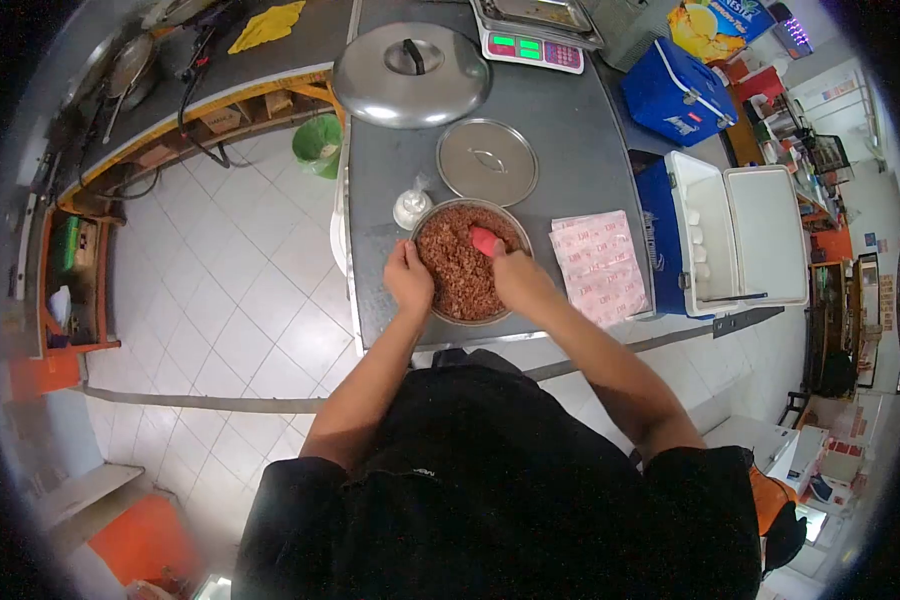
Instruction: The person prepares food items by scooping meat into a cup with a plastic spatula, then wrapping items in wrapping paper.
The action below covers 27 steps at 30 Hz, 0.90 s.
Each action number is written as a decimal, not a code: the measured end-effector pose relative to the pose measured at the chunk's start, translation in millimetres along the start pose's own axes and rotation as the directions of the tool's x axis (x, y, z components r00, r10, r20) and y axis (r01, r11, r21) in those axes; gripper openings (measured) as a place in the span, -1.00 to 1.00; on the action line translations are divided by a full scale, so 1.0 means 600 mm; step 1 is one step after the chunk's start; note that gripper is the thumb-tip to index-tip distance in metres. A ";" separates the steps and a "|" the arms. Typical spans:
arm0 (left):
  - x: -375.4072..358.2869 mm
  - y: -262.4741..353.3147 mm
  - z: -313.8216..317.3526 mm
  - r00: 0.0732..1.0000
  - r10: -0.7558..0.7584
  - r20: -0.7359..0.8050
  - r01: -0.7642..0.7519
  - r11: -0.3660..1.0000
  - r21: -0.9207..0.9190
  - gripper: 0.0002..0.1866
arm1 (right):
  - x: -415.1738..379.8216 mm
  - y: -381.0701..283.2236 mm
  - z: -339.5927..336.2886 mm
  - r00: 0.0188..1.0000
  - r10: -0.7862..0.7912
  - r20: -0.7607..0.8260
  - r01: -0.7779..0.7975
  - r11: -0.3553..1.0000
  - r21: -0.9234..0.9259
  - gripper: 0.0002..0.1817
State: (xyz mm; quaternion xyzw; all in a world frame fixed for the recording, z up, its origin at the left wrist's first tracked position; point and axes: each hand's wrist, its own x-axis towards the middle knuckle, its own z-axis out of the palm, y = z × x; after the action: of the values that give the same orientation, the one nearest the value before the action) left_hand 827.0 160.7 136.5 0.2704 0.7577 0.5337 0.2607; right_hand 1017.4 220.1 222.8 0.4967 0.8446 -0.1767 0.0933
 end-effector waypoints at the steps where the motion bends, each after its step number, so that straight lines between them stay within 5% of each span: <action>1: -0.001 0.016 -0.010 0.997 -0.030 0.070 0.026 0.998 0.055 -0.62 | -0.037 -0.045 -0.038 0.996 0.071 0.050 -0.070 0.997 -0.015 -0.51; 2: 0.005 0.009 -0.009 0.997 0.005 0.080 -0.010 0.998 0.064 -0.65 | -0.057 -0.070 -0.058 0.985 0.142 0.094 -0.139 0.990 -0.032 -0.49; 7: 0.073 0.051 -0.007 0.961 0.129 0.246 -0.165 0.977 0.135 -0.70 | -0.055 -0.034 -0.138 0.998 0.005 0.065 0.003 0.991 -0.131 -0.49; 10: 0.064 0.027 -0.008 0.964 0.259 0.058 -0.263 0.963 0.063 -0.67 | -0.020 -0.020 -0.126 0.999 0.040 -0.034 -0.046 0.974 -0.221 -0.52; 13: -0.013 0.017 -0.013 0.995 0.086 0.041 -0.083 0.994 -0.068 -0.66 | 0.040 0.015 -0.049 0.991 0.068 -0.117 -0.083 0.988 -0.133 -0.63; 16: -0.036 -0.013 -0.004 1.000 0.008 0.000 -0.008 0.994 -0.109 -0.65 | 0.119 0.067 -0.031 0.999 -0.046 0.027 0.040 0.984 0.176 -0.76; 17: -0.031 -0.019 0.007 0.999 0.023 -0.040 -0.028 0.991 -0.129 -0.65 | 0.114 0.065 -0.054 0.951 0.106 0.292 -0.246 0.832 0.498 -0.78; 20: 0.004 -0.042 0.029 0.996 0.062 -0.070 -0.075 0.977 -0.200 -0.65 | 0.082 0.085 -0.008 0.983 -0.124 0.139 0.116 0.991 0.064 -0.83; 21: 0.005 -0.057 0.027 0.996 0.060 -0.059 -0.072 0.975 -0.212 -0.66 | 0.021 0.020 -0.041 0.999 -0.039 -0.021 0.040 0.998 0.058 -0.75; 24: 0.023 0.004 -0.002 0.999 0.016 0.045 -0.013 0.998 -0.069 -0.66 | -0.039 -0.033 -0.007 0.997 0.077 -0.001 -0.076 0.993 0.091 -0.68; 27: 0.071 0.024 0.001 0.980 0.131 0.149 -0.138 0.990 0.038 -0.65 | -0.051 -0.031 -0.035 0.998 0.051 0.022 -0.052 0.998 0.043 -0.64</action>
State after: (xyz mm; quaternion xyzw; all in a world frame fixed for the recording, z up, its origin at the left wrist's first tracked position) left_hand 799.1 194.5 145.3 0.3654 0.7293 0.5104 0.2723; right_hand 1016.3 195.2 256.3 0.5182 0.8265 -0.1978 0.0960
